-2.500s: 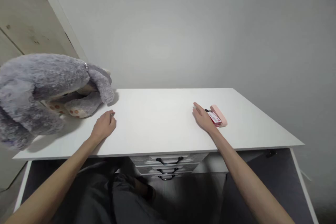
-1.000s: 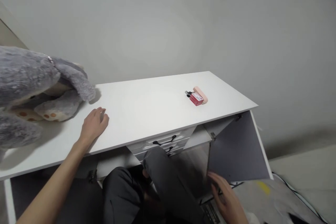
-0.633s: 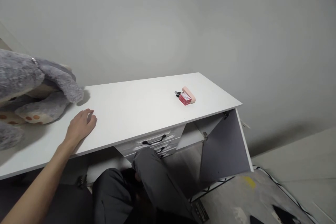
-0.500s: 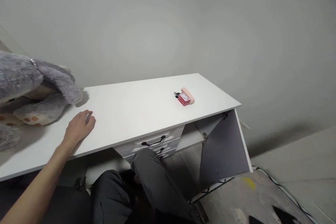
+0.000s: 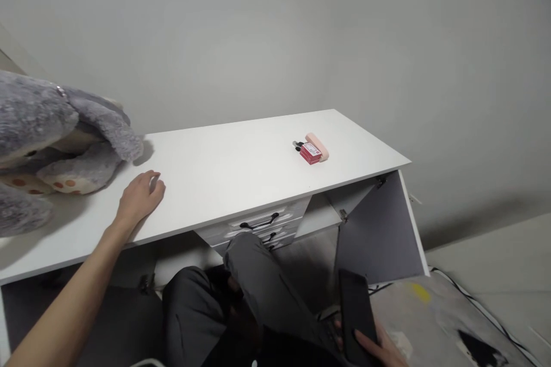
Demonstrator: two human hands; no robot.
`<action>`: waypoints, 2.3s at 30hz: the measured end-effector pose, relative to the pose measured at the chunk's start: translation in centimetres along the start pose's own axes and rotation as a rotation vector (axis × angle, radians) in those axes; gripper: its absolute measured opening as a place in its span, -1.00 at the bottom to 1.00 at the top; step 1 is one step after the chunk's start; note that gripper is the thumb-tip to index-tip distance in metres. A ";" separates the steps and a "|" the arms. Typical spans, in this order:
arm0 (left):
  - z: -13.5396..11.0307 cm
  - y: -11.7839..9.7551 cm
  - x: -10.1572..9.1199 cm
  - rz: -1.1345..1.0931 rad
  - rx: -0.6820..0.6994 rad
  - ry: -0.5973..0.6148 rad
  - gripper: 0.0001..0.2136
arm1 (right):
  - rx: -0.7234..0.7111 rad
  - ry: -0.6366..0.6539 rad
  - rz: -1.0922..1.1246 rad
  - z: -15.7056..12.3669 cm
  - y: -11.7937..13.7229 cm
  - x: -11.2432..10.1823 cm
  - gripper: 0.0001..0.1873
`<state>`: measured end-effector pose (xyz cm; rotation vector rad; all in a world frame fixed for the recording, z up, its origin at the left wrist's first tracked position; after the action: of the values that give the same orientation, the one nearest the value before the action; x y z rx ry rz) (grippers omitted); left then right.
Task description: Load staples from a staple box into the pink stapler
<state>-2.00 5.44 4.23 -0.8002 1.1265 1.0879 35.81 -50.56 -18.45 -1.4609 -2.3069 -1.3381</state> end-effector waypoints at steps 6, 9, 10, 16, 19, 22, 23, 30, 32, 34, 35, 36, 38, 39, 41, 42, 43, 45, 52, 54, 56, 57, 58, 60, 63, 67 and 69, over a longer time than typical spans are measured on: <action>-0.2 -0.4 0.0 -0.013 0.008 -0.012 -0.46 | -0.022 0.036 0.027 2.1 0.8 4.1 0.10; -0.2 -0.4 -0.1 -0.017 0.005 -0.025 -0.48 | -0.002 0.082 0.073 2.5 1.1 5.2 0.16; -0.2 -0.5 -0.1 -0.018 0.008 -0.027 -0.48 | 0.007 0.093 0.081 2.6 1.2 5.3 0.16; -0.3 -0.6 0.0 -0.024 0.018 -0.025 -0.47 | 0.061 0.148 0.061 3.4 1.5 5.3 0.10; -0.3 -0.7 0.1 -0.025 0.028 -0.034 -0.47 | 0.067 0.156 0.075 3.5 1.4 5.5 0.06; -0.2 -0.7 0.2 -0.026 0.028 -0.034 -0.49 | 0.033 0.132 0.104 3.7 1.1 5.3 0.04; -0.2 -0.6 0.2 -0.028 0.022 -0.034 -0.49 | 0.022 0.117 0.110 3.8 0.9 5.2 0.03; -0.4 -0.9 0.0 -0.040 0.015 -0.026 -0.51 | 0.040 0.109 0.106 4.1 -0.1 4.6 -0.07; -0.4 -1.0 -0.1 -0.042 0.010 -0.025 -0.51 | 0.032 0.109 0.095 4.0 -0.2 4.7 -0.10; -0.5 -1.0 -0.1 -0.044 0.008 -0.023 -0.50 | 0.026 0.106 0.090 4.0 -0.2 4.7 -0.13; -0.5 -1.0 -0.1 -0.045 0.006 -0.024 -0.50 | 0.026 0.102 0.092 4.0 -0.2 4.7 -0.14; -0.5 -1.0 -0.1 -0.045 0.005 -0.023 -0.49 | 0.029 0.096 0.094 4.1 -0.3 4.7 -0.15; -0.4 -1.0 0.0 -0.045 0.002 -0.018 -0.49 | 0.032 0.090 0.100 4.2 -0.3 4.4 -0.18; -0.4 -1.0 0.0 -0.045 0.001 -0.016 -0.50 | 0.031 0.091 0.103 4.3 -0.3 4.3 -0.20; -0.4 -0.9 0.1 -0.049 0.001 -0.016 -0.50 | 0.043 0.104 0.103 4.5 -0.3 4.0 -0.20; -0.3 -0.9 0.1 -0.051 -0.001 -0.020 -0.50 | 0.054 0.113 0.099 4.6 -0.3 3.9 -0.19; -0.3 -0.9 0.1 -0.052 -0.001 -0.024 -0.51 | 0.064 0.121 0.094 4.6 -0.3 3.7 -0.17; -0.3 -0.9 0.0 -0.051 0.002 -0.030 -0.52 | 0.077 0.138 0.087 4.6 -0.3 3.6 -0.16; -0.2 -1.1 0.0 -0.026 -0.001 -0.004 -0.49 | 0.055 0.147 0.086 4.4 0.3 3.0 -0.23; -0.2 -1.1 0.0 -0.029 -0.004 -0.010 -0.49 | 0.060 0.138 0.072 4.3 0.3 2.4 -0.25; -0.2 -1.1 -0.1 -0.034 -0.003 -0.018 -0.50 | 0.066 0.127 0.057 4.3 0.3 1.8 -0.28; -0.2 -1.1 -0.1 -0.035 -0.002 -0.021 -0.50 | 0.066 0.120 0.049 4.3 0.4 1.4 -0.29; -0.2 -1.1 -0.1 -0.035 0.000 -0.022 -0.51 | 0.060 0.108 0.043 4.2 0.5 1.1 -0.30; -0.3 -1.2 -0.2 -0.032 -0.001 -0.018 -0.52 | 0.052 0.079 0.032 4.1 0.6 0.1 -0.29; -0.3 -1.3 -0.3 -0.021 -0.010 -0.004 -0.51 | 0.075 0.031 0.007 3.9 0.2 -1.7 -0.33; -0.1 -1.4 -0.3 -0.009 0.000 0.005 -0.51 | 0.105 -0.036 -0.019 3.4 -0.6 -5.2 -0.42; 0.0 -1.3 -0.3 -0.007 0.000 0.005 -0.51 | 0.099 -0.091 -0.040 3.1 -0.9 -7.3 -0.44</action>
<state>-0.77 4.93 4.46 -0.8063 1.1269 1.0811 40.13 -53.48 -24.51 -1.4818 -2.4326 -1.1717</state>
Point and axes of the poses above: each hand's wrist, its own z-axis towards the middle knuckle, its own x-axis out of the palm, y = z × x, the point moved 8 cm from there along z, towards the middle knuckle, and after that the axes turned 11 degrees about z, right-handed, at the moved point
